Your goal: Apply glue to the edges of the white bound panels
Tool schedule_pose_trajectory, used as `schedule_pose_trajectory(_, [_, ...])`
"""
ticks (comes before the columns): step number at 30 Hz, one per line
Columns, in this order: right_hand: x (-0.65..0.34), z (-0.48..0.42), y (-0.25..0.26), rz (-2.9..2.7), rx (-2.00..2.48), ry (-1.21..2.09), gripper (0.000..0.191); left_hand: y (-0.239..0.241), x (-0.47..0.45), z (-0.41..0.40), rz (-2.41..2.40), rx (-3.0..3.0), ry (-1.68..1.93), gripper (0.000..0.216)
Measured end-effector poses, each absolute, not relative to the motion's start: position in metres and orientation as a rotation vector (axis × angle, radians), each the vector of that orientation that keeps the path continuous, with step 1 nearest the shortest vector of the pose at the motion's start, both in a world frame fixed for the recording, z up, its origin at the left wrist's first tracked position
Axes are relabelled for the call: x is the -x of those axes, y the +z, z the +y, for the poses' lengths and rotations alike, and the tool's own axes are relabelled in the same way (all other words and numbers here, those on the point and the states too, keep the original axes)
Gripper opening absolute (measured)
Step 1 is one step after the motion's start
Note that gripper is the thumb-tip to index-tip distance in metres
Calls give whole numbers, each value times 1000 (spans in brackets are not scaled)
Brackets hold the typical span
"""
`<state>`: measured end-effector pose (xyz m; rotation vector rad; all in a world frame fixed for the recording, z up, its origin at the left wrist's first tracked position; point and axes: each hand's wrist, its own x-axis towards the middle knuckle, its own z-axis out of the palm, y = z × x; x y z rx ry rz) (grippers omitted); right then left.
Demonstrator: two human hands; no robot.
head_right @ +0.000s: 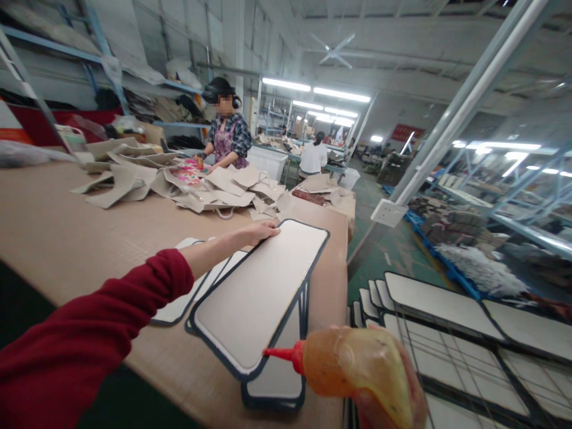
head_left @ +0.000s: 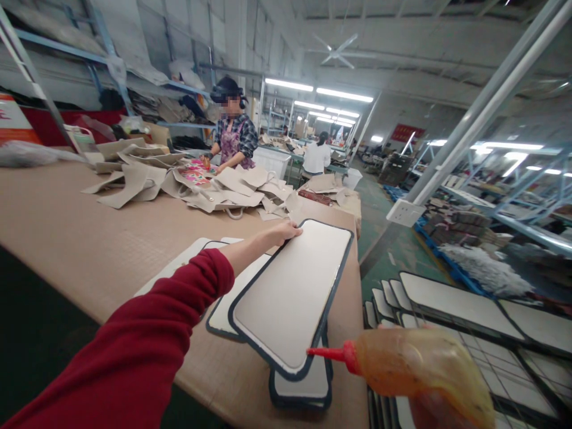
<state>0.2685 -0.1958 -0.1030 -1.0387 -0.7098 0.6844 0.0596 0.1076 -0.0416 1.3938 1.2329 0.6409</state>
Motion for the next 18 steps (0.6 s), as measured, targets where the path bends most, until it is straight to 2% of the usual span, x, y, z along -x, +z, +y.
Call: schedule_pose_trajectory(18, [-264,-206,-110,-706,1026,660,67,-53,-47,128,1262,-1291,760,10])
